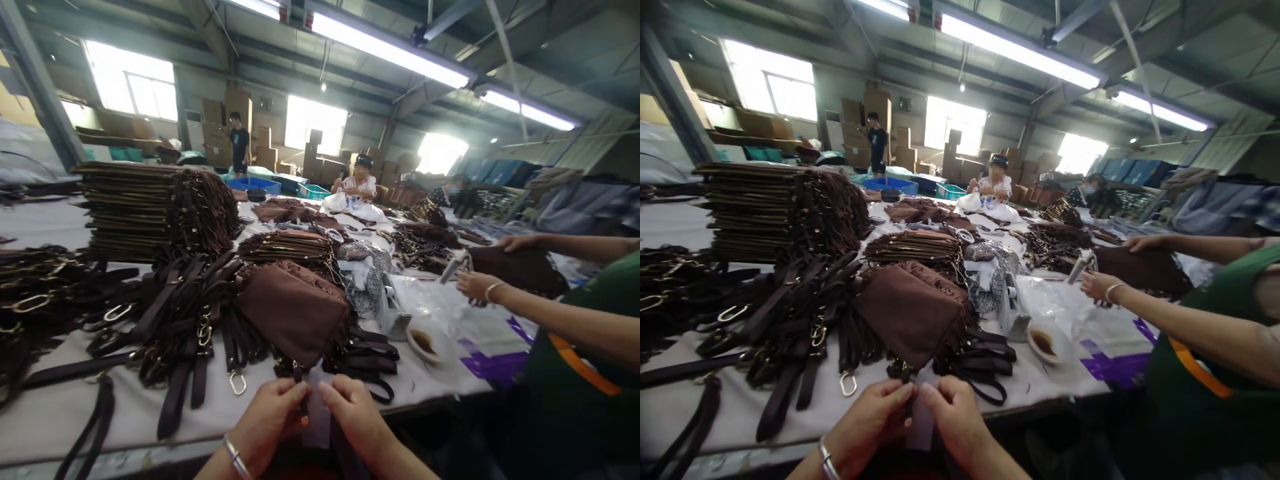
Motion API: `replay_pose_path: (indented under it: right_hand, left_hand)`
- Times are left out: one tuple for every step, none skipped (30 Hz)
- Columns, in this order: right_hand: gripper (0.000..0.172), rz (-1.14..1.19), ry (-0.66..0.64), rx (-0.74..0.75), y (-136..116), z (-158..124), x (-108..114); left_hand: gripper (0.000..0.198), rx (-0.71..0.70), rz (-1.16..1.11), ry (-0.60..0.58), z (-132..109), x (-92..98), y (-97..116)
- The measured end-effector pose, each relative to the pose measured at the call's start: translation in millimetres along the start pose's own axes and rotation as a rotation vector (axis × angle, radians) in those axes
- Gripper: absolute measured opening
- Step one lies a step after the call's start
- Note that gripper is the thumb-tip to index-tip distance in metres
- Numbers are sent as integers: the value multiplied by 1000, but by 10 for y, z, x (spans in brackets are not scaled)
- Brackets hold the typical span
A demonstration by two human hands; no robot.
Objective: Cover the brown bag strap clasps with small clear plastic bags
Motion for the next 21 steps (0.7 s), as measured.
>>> replay_pose_path:
  right_hand:
    - [38, -59, 50, 15, -18, 20, -1]
    - [34, -101, 88, 23, -31, 28, -5]
    - [31, -125, 106, 23, -36, 23, -14]
    - [28, -139, 97, 24, -37, 6, -32]
    - [26, -155, 72, 24, -34, -22, -52]
    - [24, -173, 42, 20, -28, -59, -73]
    - [21, -186, 12, 12, -20, -99, -93]
    - [19, -190, -14, 2, -14, -139, -110]
    - [17, -188, -31, -7, -11, -176, -122]
    - [16, -184, -39, -12, -13, -206, -130]
    - [16, -180, -44, -16, -18, -229, -136]
    - [15, -178, -49, -22, -23, -244, -139]
    - [16, -180, -54, -27, -28, -253, -141]
    - [16, -185, -59, -32, -32, -257, -141]
    - [16, -191, -65, -36, -35, -258, -140]
    - [15, -195, -70, -38, -38, -258, -140]
    - [15, -192, -75, -36, -43, -257, -139]
    - [15, -184, -78, -32, -48, -256, -139]
    - [14, -172, -80, -28, -56, -255, -139]
    - [14, -158, -82, -25, -64, -255, -140]
    - [14, -141, -85, -29, -71, -255, -142]
  left_hand:
    - [37, -5, -1, -9, -3, 2, 8]
    - [37, -3, -12, -30, -10, 4, 25]
    - [36, 7, -30, -56, -22, 7, 49]
    - [35, 21, -46, -81, -39, 11, 82]
    - [34, 33, -60, -101, -57, 16, 122]
    - [33, 41, -68, -110, -75, 21, 165]
    - [32, 44, -71, -114, -90, 24, 207]
    - [32, 45, -67, -115, -101, 21, 242]
    - [33, 39, -59, -115, -106, 14, 269]
    - [33, 27, -47, -115, -104, 3, 286]
    - [35, 12, -28, -113, -98, -9, 292]
    - [36, -2, -5, -107, -89, -21, 286]
    - [37, -15, 18, -98, -79, -31, 272]
    - [37, -25, 36, -87, -69, -40, 252]
    - [37, -33, 48, -79, -61, -47, 231]
    - [37, -38, 56, -70, -56, -52, 210]
    - [37, -45, 61, -61, -52, -55, 194]
    - [36, -53, 69, -54, -51, -57, 181]
    - [36, -60, 78, -47, -50, -56, 171]
    - [36, -66, 87, -42, -50, -52, 163]
    - [36, -69, 95, -38, -50, -45, 154]
Point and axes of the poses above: each hand's wrist, its own z-axis towards the middle knuckle, its own x-axis out of the back of the hand, y = z × x, the point moved 4 cm from there along z, towards the middle knuckle, and after that the axes turned 12 degrees about -z, right-handed, at the moved point
